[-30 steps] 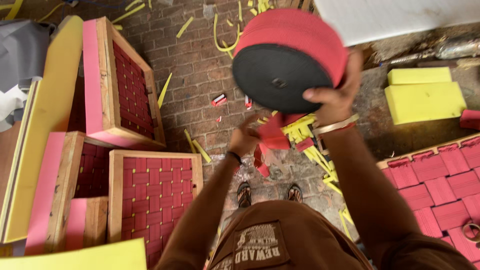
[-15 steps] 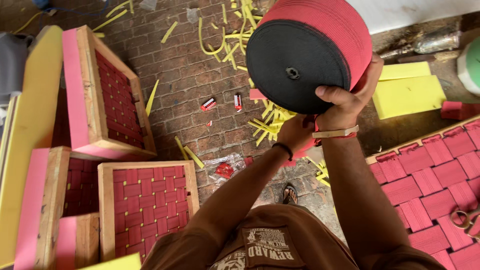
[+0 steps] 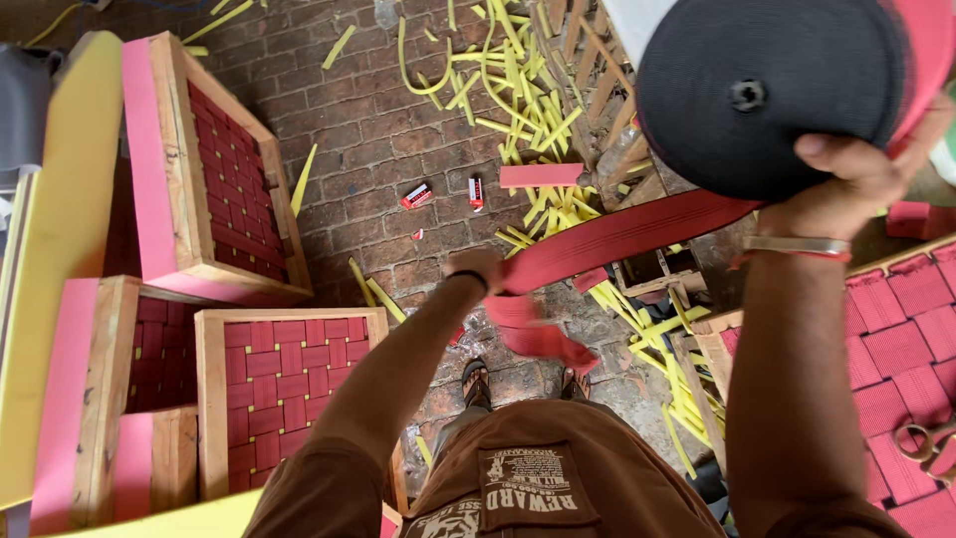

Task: The person applies dark adhesive to a woven red seat base using a brush, then places and cuts yellow foam pieces to fit the base. The person uses a serrated knife to trim the foam and arranges the pieces on the seat.

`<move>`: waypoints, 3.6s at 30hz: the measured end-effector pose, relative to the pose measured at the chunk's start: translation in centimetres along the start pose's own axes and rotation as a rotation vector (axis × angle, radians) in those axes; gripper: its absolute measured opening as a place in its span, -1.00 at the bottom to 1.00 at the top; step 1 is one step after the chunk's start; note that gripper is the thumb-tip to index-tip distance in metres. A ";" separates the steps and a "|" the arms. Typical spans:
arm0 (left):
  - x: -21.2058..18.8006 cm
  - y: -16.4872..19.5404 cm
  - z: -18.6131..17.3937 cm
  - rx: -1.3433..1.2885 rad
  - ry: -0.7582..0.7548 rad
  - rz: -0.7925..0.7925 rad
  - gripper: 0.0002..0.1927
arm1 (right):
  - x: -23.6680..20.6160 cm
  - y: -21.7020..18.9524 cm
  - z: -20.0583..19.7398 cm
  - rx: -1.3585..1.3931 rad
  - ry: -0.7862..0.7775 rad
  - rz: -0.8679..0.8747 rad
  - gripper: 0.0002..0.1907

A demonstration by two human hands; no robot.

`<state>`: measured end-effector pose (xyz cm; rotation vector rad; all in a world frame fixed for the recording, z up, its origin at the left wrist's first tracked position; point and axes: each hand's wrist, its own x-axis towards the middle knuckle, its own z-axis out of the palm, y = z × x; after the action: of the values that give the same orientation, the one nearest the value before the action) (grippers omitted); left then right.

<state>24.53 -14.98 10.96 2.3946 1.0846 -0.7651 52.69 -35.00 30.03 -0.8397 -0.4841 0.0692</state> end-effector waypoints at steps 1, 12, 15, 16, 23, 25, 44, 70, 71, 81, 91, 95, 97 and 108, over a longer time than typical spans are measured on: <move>-0.3 -2.1 0.3 -0.159 0.065 -0.176 -0.65 | 0.3 0.1 -0.8 0.048 0.059 0.062 -0.10; -4.8 -21.7 4.0 -0.542 0.320 -0.720 -0.52 | 2.6 -4.6 -7.3 -0.169 -0.279 0.157 -0.20; -3.6 -19.9 4.3 -0.658 0.469 -0.419 -0.42 | 1.5 -5.5 -5.9 -0.314 -0.298 0.081 -0.13; -2.5 -17.9 4.0 -0.717 0.576 -0.237 -0.38 | 0.7 -5.3 -5.1 -0.372 -0.301 0.041 -0.10; -6.8 -0.3 -9.6 -0.563 1.009 0.913 0.22 | -5.9 -1.3 1.9 -0.898 -0.576 0.044 -0.06; -10.3 3.7 -12.2 -0.396 0.935 0.953 0.18 | -7.1 -0.8 3.6 -0.978 -0.673 0.059 -0.07; -6.0 7.8 -3.2 -2.668 -0.146 1.217 -0.34 | -14.3 2.2 8.9 -0.204 -0.492 0.138 -0.09; -7.6 3.8 -6.2 -2.290 0.353 0.938 -0.17 | -9.4 0.9 4.5 -0.226 -0.654 0.198 -0.05; -6.9 4.2 -5.4 -2.376 0.265 0.865 -0.21 | -9.5 1.5 4.3 -0.229 -0.605 0.197 -0.08; -6.2 13.7 6.0 -1.794 -0.326 0.536 -0.51 | -9.7 4.3 5.1 -0.090 -0.173 0.192 -0.18; -3.9 15.4 4.6 -2.080 -0.116 0.594 -0.51 | -7.6 4.7 5.2 -0.057 -0.048 0.118 -0.17; 0.1 4.5 3.0 -2.319 -0.399 0.139 -0.57 | -6.1 3.9 3.5 -0.122 -0.149 0.071 -0.13; 0.4 -0.6 1.7 -2.308 -0.334 0.131 -0.76 | -5.7 3.2 2.6 -0.090 -0.188 0.097 -0.11; -9.0 2.4 -10.5 -0.586 0.752 0.851 0.15 | -8.5 0.9 4.5 -0.875 -0.824 0.006 -0.09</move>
<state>24.74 -15.64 24.95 2.2682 0.2997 0.6844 43.32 -33.38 28.69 -1.6758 -1.3390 0.2211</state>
